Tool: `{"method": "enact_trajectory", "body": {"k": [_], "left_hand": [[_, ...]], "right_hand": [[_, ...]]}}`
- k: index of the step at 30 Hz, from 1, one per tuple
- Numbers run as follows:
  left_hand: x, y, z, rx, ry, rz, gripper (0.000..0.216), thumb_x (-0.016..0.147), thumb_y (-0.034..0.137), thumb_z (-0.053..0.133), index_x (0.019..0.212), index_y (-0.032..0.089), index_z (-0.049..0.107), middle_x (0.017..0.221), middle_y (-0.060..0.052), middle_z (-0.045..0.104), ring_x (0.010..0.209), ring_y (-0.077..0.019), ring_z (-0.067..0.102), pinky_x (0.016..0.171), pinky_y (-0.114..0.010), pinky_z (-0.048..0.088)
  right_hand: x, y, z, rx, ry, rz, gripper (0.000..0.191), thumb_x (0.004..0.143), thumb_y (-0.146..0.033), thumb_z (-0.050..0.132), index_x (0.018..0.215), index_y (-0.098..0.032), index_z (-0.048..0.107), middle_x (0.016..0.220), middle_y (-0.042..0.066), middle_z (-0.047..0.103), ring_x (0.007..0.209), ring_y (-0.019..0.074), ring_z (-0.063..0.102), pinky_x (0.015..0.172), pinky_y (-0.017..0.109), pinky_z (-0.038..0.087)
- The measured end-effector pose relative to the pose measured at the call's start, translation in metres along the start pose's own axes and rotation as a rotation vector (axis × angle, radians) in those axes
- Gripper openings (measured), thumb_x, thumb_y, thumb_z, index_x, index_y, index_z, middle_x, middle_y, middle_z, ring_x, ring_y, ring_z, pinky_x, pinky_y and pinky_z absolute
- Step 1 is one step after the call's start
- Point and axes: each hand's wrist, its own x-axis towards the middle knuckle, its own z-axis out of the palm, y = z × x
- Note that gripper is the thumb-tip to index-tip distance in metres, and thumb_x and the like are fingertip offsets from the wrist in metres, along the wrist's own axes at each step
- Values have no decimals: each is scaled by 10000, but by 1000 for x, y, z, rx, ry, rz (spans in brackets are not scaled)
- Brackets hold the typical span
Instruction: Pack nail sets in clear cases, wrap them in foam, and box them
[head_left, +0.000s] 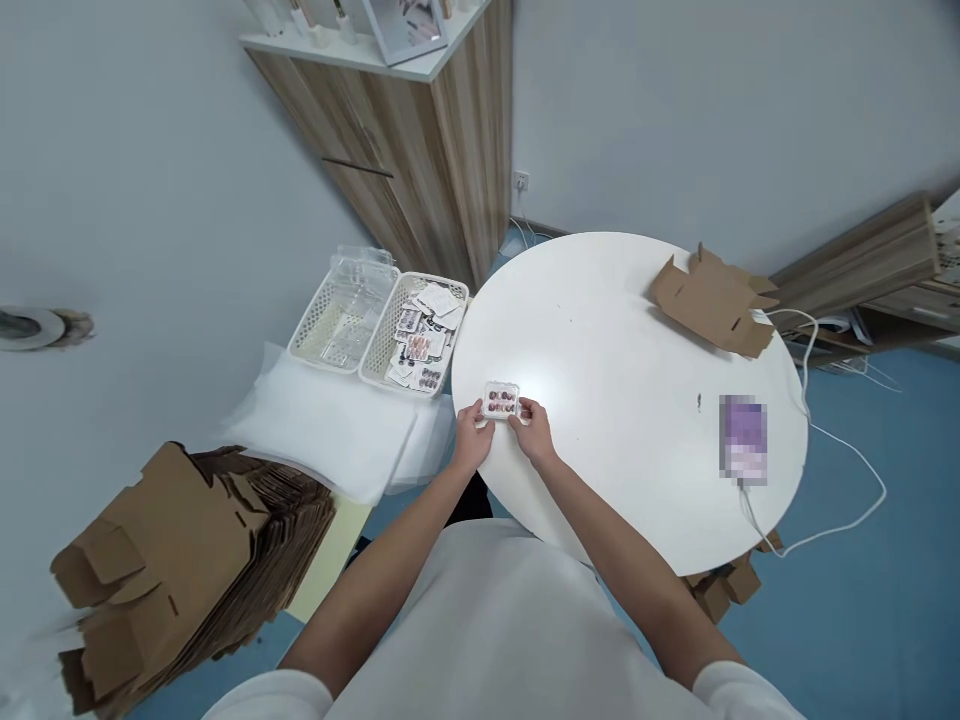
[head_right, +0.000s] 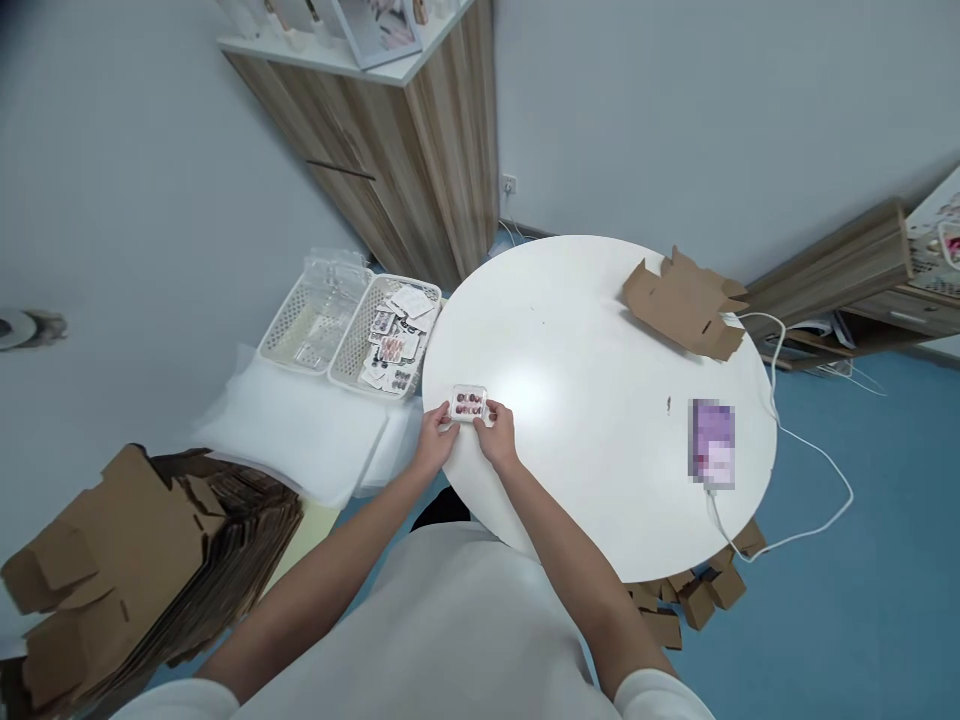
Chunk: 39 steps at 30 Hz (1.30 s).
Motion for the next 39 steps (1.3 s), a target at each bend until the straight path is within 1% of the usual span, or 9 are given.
{"method": "enact_trajectory", "body": {"k": [3, 6, 12, 21, 28, 31, 35, 37, 39], "left_hand": [[36, 3, -16, 10, -36, -10, 529, 657, 136, 593, 1174, 189, 492, 1102, -90, 422, 993, -194, 470, 837, -288, 426], [64, 4, -23, 73, -114, -11, 586, 665, 137, 582, 1230, 189, 433, 1164, -100, 378, 1040, -206, 451, 858, -299, 414], [86, 3, -26, 127, -226, 36, 622, 699, 175, 570, 1281, 188, 348, 1302, -111, 281, 1186, -238, 341, 978, -328, 300], [86, -4, -28, 78, -227, 8, 668, 672, 201, 610, 1279, 202, 330, 1383, -102, 221, 1261, -260, 261, 1010, -335, 251], [82, -2, -35, 123, -233, -29, 760, 612, 130, 627, 1293, 169, 293, 1410, -133, 201, 1280, -276, 238, 1035, -358, 212], [67, -3, -44, 145, -234, -18, 720, 582, 124, 641, 1244, 165, 362, 1394, -138, 251, 1283, -274, 234, 1043, -362, 194], [41, -12, -62, 205, -229, 89, 577, 590, 144, 633, 1144, 159, 471, 1321, -140, 374, 1249, -278, 299, 1031, -367, 220], [30, -16, -71, 255, -206, 140, 513, 609, 169, 624, 1107, 169, 502, 1271, -129, 435, 1214, -276, 353, 1012, -364, 253], [21, -19, -81, 298, -177, 156, 461, 635, 210, 614, 1085, 179, 521, 1236, -118, 470, 1171, -271, 405, 984, -357, 290]], "right_hand": [[24, -6, 29, -26, 4, -5, 498, 638, -302, 567, 1119, -210, 474, 1046, 53, 505, 860, 163, 500, 801, 316, 428], [42, -12, 51, -33, 43, -1, 516, 644, -285, 550, 1146, -202, 460, 995, 45, 512, 737, 131, 499, 735, 295, 442], [57, -23, 72, -74, 92, -26, 469, 661, -226, 506, 1130, -220, 486, 987, 39, 518, 672, 124, 506, 682, 294, 449], [54, -26, 73, -175, 90, -39, 521, 617, -195, 543, 1134, -205, 476, 1033, 55, 476, 755, 145, 503, 758, 312, 453], [44, -28, 63, -36, -39, 20, 768, 595, -173, 571, 1302, -249, 281, 1233, 82, 370, 1002, 188, 490, 828, 328, 448], [29, -20, 54, 31, -129, 24, 846, 586, -176, 604, 1330, -277, 215, 1345, 87, 280, 1144, 208, 424, 924, 370, 387], [10, -4, 41, 50, -225, -26, 861, 612, -188, 607, 1348, -268, 166, 1420, 79, 182, 1264, 219, 289, 1020, 399, 268], [3, 2, 37, -5, -224, -68, 834, 624, -192, 598, 1346, -237, 183, 1416, 86, 198, 1276, 226, 265, 1031, 403, 248], [-4, 4, 39, -117, -158, -144, 766, 642, -187, 578, 1329, -205, 240, 1388, 96, 258, 1270, 230, 271, 1040, 405, 233]]}}
